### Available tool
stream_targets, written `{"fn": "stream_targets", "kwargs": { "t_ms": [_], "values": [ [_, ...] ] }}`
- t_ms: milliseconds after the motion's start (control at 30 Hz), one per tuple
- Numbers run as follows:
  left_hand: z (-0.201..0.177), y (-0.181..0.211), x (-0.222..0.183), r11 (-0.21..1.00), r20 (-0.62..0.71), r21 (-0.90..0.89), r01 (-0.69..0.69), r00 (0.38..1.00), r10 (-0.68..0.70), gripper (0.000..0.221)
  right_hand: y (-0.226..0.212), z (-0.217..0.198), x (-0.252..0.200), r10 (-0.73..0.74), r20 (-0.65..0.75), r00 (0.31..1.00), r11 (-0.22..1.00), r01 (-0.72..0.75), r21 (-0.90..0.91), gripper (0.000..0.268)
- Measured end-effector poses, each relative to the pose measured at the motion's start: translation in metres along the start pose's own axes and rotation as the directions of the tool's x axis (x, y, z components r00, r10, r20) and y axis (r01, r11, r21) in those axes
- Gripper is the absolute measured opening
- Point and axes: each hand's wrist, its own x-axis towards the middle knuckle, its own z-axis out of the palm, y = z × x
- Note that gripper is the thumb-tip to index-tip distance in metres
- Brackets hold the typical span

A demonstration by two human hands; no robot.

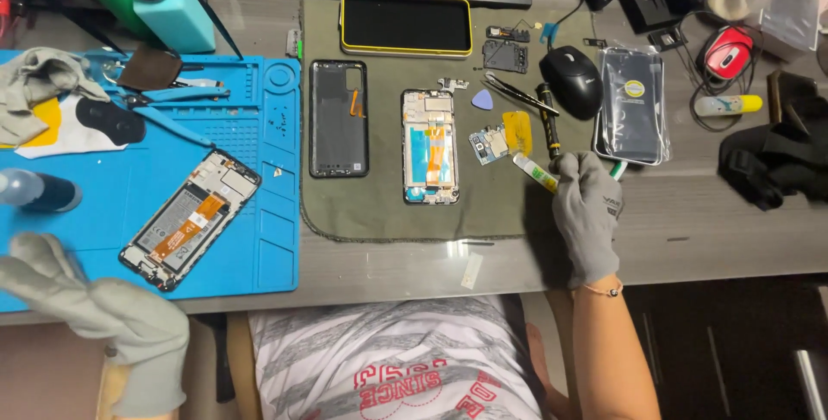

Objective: A person puts on gloves and uses a metal spudger to pry a battery out of a mobile phone frame after applying adhesive remover.

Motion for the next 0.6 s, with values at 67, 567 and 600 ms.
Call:
{"fn": "stream_targets", "kwargs": {
  "t_ms": [67, 567, 600],
  "values": [
    [0.002, 0.003, -0.009, 0.997, 0.015, 0.045, -0.068, 0.998, 0.067, 0.067, -0.005, 0.001, 0.001, 0.014, -0.030, 0.999, 1.000, -0.015, -0.009, 0.039],
    [0.010, -0.002, -0.018, 0.994, 0.001, 0.105, -0.037, 0.999, 0.037, 0.062, -0.006, 0.013, 0.005, -0.288, -0.085, 0.954, 0.882, 0.299, 0.365, 0.045],
    [0.007, 0.003, -0.016, 0.994, 0.059, 0.103, -0.029, 0.998, 0.023, 0.060, -0.030, 0.004, -0.005, -0.220, -0.083, 0.972, 0.929, 0.235, 0.284, 0.054]
  ]
}}
